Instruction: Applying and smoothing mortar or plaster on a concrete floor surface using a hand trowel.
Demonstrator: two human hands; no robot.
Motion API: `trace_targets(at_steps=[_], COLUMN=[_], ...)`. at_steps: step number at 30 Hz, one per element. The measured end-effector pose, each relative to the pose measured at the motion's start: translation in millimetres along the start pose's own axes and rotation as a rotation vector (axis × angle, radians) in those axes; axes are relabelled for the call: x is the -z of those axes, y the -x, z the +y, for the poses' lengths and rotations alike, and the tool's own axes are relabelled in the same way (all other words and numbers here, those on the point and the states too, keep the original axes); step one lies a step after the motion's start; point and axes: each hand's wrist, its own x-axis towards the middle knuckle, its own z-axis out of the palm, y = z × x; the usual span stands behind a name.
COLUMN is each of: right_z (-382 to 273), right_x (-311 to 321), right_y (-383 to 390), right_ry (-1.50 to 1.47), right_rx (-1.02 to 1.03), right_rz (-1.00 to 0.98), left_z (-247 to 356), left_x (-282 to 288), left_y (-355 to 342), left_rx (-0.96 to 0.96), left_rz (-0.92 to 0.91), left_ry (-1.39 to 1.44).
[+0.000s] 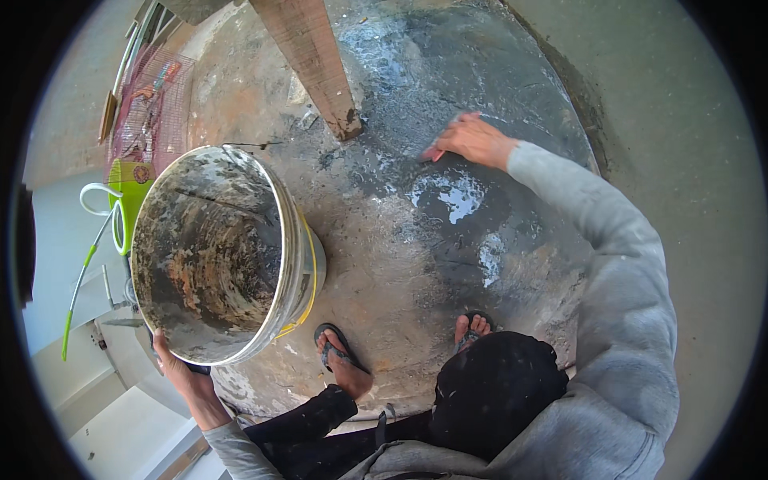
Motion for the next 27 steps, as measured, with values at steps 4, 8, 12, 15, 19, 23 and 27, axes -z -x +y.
trace_targets(at_steps=[4,8,12,15,19,23,27], right_z=[-36.6,-75.3,-157.4,-212.2,-252.0,-254.9,-262.6], right_x=[30.8,20.5,-20.9,-61.8,-84.1,-61.0,-85.2], right_y=[79.1,140.3,150.1,129.8,93.3,78.9,71.0], right_ry=[-0.218,-0.71,-1.992,-2.34,-2.458,-2.591,-2.717], right_rx=[-0.544,-1.215,-1.552,-1.566,-1.411,-1.127,-1.161], right_rz=[0.331,0.693,0.78,0.479,0.475,0.662,0.441], left_z=[2.4,0.8,4.0,6.6,6.0,5.7,9.9], left_x=[-0.7,-0.4,-17.7,-31.7,-42.0,-41.2,-40.7], left_y=[8.5,4.8,10.7,16.9,25.9,33.1,33.0], left_rx=[0.029,0.005,0.009,-0.01,-0.033,-0.029,-0.024], left_rz=[0.03,0.032,0.076,0.053,0.01,-0.009,-0.014], left_ry=[0.034,0.04,0.024,0.016,0.022,0.022,0.019])
